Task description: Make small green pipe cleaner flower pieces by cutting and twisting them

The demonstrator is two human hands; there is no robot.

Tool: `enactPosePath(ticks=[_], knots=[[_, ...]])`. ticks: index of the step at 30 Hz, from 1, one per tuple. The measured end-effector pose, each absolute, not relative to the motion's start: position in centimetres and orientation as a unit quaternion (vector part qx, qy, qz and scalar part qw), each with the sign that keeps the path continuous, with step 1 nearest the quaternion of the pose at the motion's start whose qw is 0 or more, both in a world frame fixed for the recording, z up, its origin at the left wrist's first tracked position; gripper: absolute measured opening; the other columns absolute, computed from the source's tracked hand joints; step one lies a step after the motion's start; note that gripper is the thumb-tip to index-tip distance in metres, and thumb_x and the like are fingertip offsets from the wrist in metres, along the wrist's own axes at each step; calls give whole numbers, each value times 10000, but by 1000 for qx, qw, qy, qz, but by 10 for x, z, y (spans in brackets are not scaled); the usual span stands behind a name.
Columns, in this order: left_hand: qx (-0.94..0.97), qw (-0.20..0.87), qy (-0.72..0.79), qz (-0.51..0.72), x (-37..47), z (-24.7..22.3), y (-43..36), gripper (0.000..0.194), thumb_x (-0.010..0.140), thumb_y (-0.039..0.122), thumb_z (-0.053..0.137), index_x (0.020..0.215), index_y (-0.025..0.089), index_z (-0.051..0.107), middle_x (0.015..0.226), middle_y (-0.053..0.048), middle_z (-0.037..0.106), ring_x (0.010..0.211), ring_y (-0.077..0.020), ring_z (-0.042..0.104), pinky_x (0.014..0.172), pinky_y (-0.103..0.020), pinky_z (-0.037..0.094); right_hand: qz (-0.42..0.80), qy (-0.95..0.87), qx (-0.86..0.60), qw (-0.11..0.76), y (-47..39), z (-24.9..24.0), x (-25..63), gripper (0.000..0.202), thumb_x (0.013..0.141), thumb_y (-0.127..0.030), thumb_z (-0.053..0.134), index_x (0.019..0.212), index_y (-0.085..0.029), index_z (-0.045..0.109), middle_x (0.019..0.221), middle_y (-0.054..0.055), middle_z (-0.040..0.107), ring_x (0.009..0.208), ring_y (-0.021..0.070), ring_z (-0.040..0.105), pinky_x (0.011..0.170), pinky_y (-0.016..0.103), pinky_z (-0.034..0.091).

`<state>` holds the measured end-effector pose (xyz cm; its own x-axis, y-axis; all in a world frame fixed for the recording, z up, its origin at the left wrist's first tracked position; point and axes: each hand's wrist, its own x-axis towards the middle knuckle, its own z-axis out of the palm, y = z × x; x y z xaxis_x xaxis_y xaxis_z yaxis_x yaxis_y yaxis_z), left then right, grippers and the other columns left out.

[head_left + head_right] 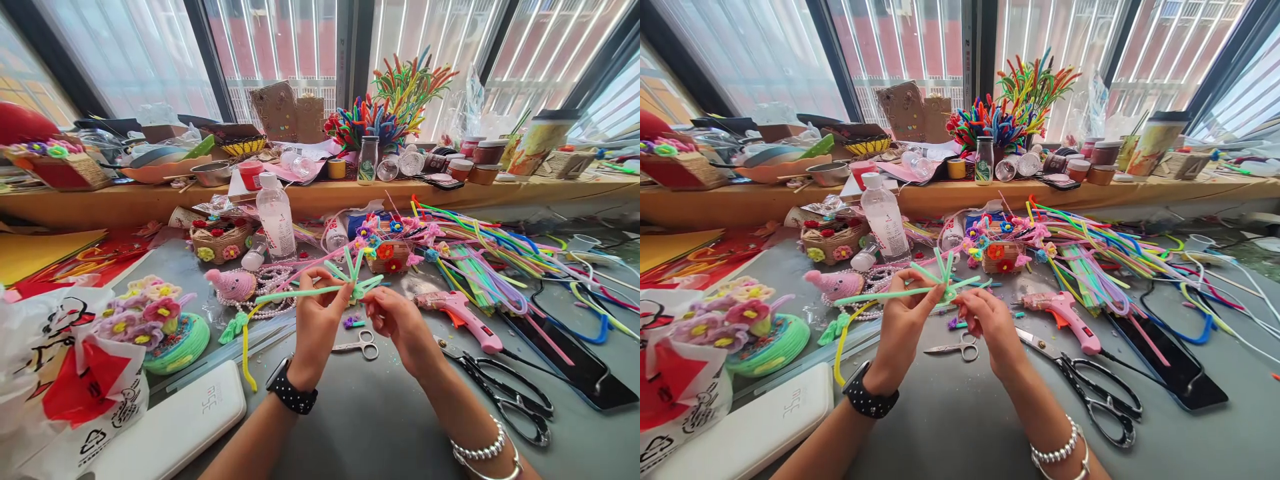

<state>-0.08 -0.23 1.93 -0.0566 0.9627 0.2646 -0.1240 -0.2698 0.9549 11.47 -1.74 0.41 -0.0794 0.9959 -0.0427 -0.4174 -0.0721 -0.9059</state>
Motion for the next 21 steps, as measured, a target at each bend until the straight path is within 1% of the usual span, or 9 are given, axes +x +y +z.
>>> enactPosePath(ticks=[2,4,12,17,19,21], knots=[[511,469,398,600,-1,18,-1,259,692,216,589,811,198,360,630,59,547,590,-80,557,580,-196,423,569,-418,-406,580,-16,3,116,169,703,-333,549,668,-168,562,575,-41,454,467,63,324,420,200,217],[506,485,391,596,-1,17,-1,257,687,214,597,807,200,369,615,74,539,578,-65,541,574,-180,408,538,-441,-418,584,-16,1,117,165,706,-334,565,668,-174,553,579,-46,458,473,62,324,434,203,229],[465,543,400,574,-1,17,-1,269,656,223,622,796,195,395,559,80,538,539,-73,532,545,-187,390,497,-488,-429,575,-17,4,117,148,692,-325,588,695,-178,569,592,-42,480,490,72,365,459,211,284],[438,577,398,564,-2,21,1,188,642,201,630,629,153,449,586,58,526,511,-46,500,546,-180,379,443,-528,-444,572,-17,3,117,138,711,-315,571,727,-178,558,623,-32,488,546,89,408,497,213,323],[439,576,402,560,-3,21,1,189,644,200,628,574,140,463,598,45,530,517,-42,493,565,-182,385,441,-530,-442,574,-17,1,115,141,722,-321,556,730,-180,551,618,-34,478,527,84,392,481,212,314],[444,568,408,560,-2,21,1,177,652,207,624,566,134,487,609,34,539,542,-49,501,598,-189,396,460,-519,-434,575,-17,-2,113,159,740,-338,531,719,-181,543,603,-39,465,494,76,366,452,211,294]])
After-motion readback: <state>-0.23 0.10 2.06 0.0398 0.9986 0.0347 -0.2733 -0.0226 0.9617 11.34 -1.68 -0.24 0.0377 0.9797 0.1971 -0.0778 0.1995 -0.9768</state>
